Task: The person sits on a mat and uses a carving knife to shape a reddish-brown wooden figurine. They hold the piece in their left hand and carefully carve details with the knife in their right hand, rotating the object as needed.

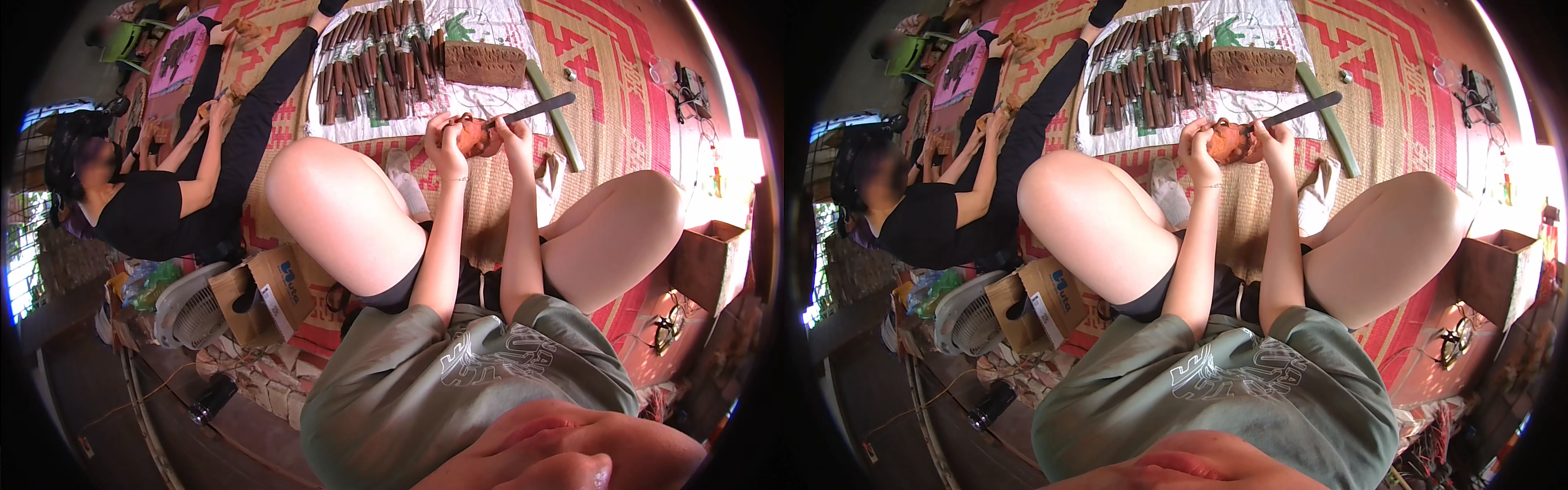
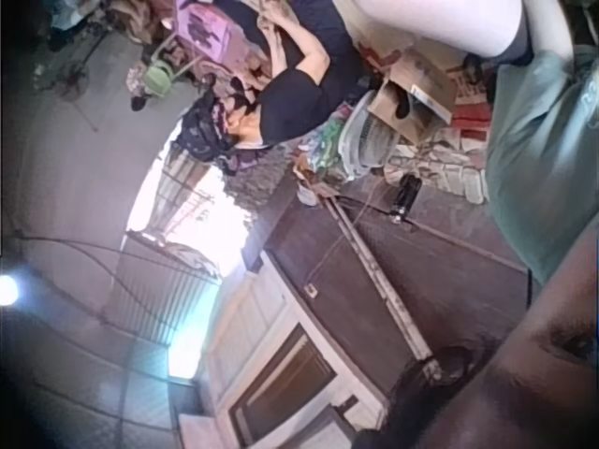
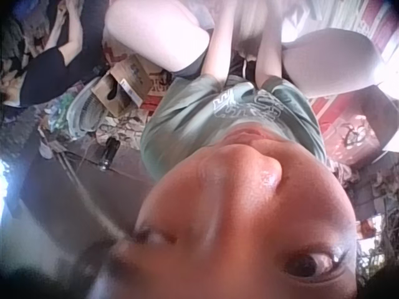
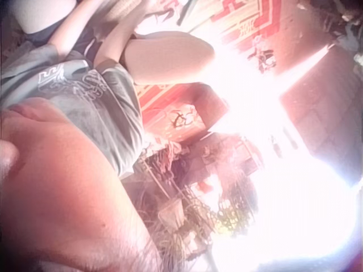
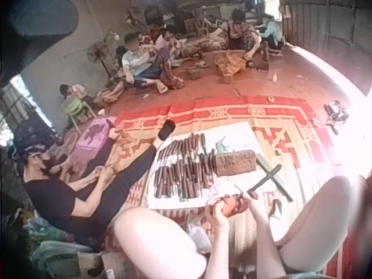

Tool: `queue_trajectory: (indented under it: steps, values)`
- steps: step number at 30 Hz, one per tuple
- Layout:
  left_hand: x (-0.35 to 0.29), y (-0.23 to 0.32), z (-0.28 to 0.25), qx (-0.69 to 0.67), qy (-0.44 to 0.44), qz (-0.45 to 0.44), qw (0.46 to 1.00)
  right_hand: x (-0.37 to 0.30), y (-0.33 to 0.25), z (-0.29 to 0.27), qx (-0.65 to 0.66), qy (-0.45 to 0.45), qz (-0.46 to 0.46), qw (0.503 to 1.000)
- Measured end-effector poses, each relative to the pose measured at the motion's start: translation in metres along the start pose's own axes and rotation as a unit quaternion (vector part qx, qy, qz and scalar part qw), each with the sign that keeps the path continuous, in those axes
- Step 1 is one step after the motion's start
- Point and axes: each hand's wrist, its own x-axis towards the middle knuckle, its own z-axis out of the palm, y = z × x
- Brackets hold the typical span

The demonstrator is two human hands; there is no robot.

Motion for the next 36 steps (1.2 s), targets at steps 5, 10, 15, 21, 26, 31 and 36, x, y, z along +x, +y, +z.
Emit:
queue_trajectory:
  steps: [5,10,15,21,26,31,36]
  values:
    - [-0.001,-0.001,0.0,0.015,0.0,-0.007,1.0,-0.004,-0.008,0.003,0.027,-0.016,-0.02,0.999]
    - [0.002,-0.003,-0.003,-0.001,-0.007,0.002,1.0,0.003,0.009,-0.004,0.017,-0.01,0.003,1.0]
    - [0.001,-0.004,-0.004,-0.009,-0.008,-0.01,1.0,-0.004,-0.004,0.003,0.063,-0.011,-0.012,0.998]
    - [0.003,-0.004,-0.005,0.011,-0.003,0.015,1.0,-0.004,-0.003,0.004,0.067,-0.019,0.004,0.998]
    - [0.0,-0.002,-0.001,0.022,0.007,-0.001,1.0,-0.006,-0.009,0.003,0.049,0.013,0.0,0.999]
    - [0.0,-0.002,-0.002,0.0,-0.008,0.001,1.0,-0.003,-0.006,0.001,0.086,-0.054,0.007,0.995]
    - [0.0,-0.001,-0.002,0.015,-0.003,0.001,1.0,-0.005,-0.013,0.001,0.051,-0.008,0.001,0.999]
